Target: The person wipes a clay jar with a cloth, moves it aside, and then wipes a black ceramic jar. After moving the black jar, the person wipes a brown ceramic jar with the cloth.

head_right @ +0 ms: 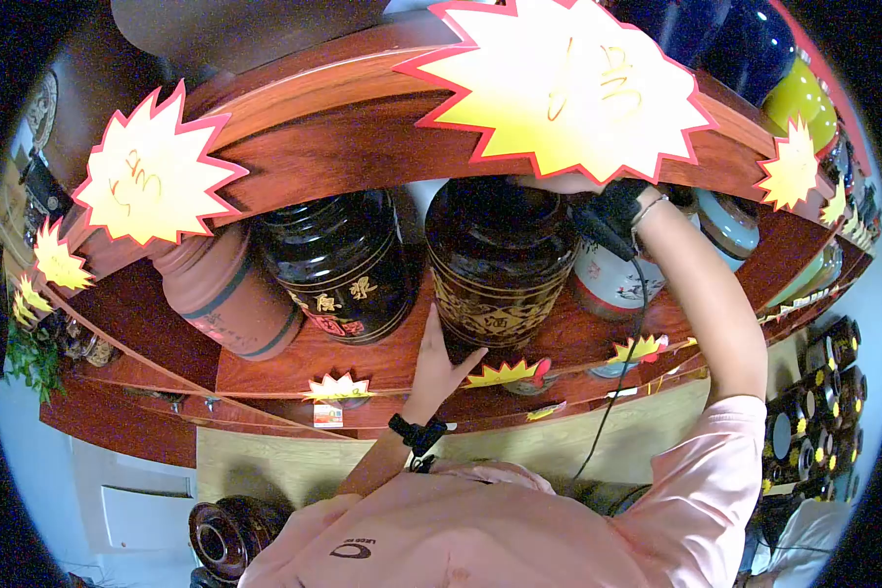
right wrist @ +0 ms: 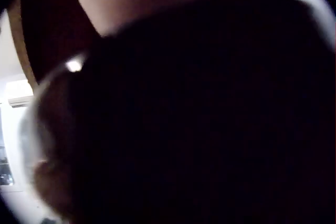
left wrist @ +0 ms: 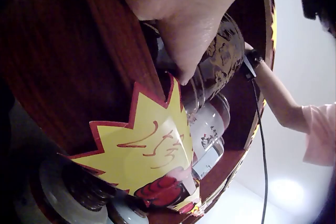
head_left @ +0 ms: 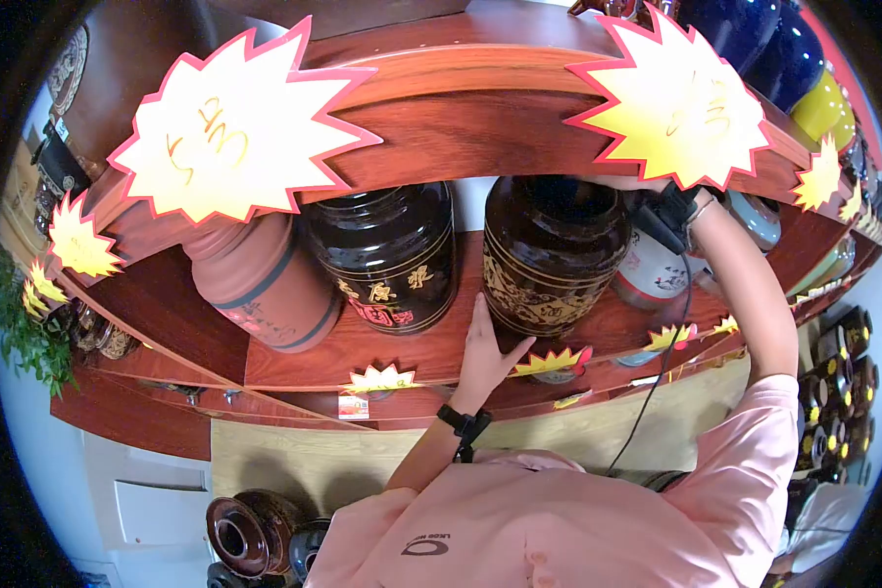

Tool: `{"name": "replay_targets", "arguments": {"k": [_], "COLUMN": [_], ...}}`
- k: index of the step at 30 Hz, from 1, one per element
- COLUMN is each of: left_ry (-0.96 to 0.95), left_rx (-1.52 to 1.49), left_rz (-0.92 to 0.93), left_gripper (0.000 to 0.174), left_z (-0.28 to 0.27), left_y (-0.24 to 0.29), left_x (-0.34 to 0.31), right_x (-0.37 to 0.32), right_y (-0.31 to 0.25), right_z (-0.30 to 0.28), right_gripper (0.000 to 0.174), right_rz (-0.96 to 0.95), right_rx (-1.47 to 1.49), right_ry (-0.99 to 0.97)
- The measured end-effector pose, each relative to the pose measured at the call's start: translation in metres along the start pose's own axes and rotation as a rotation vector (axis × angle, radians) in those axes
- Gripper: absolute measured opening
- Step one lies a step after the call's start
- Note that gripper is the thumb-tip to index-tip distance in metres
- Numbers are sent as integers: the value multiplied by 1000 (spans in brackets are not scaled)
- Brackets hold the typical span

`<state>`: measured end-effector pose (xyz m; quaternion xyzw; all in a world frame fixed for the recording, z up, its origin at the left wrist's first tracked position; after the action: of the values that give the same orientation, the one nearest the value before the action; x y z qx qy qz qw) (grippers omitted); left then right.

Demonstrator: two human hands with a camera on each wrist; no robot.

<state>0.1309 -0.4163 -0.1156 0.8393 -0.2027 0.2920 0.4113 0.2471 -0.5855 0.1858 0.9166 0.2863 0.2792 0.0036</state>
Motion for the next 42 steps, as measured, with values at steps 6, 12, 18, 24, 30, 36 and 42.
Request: {"name": "replay_targets", "arguments": {"k": [6, 12, 18, 24, 30, 36, 42], "left_ry": [2, 14, 16, 5, -260, -260, -171], "left_rx": [-8, -13, -27, -51, -49, 105, 225], "left_rz": [-6, -5, 14, 59, 36, 209, 425], "left_gripper": [108, 108, 106, 106, 87, 61, 38], "left_z": [1, 1, 1, 4, -29, -116, -150], "left_y": [1, 2, 3, 0, 4, 76, 100], "left_x": [0, 2, 1, 2, 18, 74, 126], "right_x": [-13, -36, -76, -118, -137, -162, -178], "right_y": [17, 34, 5, -44, -35, -24, -15], "right_z": [21, 36, 5, -3, 10, 20, 34], "right_gripper": [45, 42, 49, 39, 24, 22, 18], "right_rz": [107, 203, 403, 425, 535, 707, 885], "right_rx": [300, 240, 173, 141, 319, 734, 1306], "right_ry": [-213, -100, -21, 206, 463, 682, 917]}}
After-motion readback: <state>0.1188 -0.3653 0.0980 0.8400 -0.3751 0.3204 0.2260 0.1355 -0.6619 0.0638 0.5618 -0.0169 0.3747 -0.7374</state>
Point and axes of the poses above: each hand's wrist, its own x-axis towards the middle knuckle, its own z-axis out of the palm, y = z × x, the point moved 4 cm from there along x, towards the middle knuckle, and after that the axes turned 14 degrees about z, right-handed, at the moved point
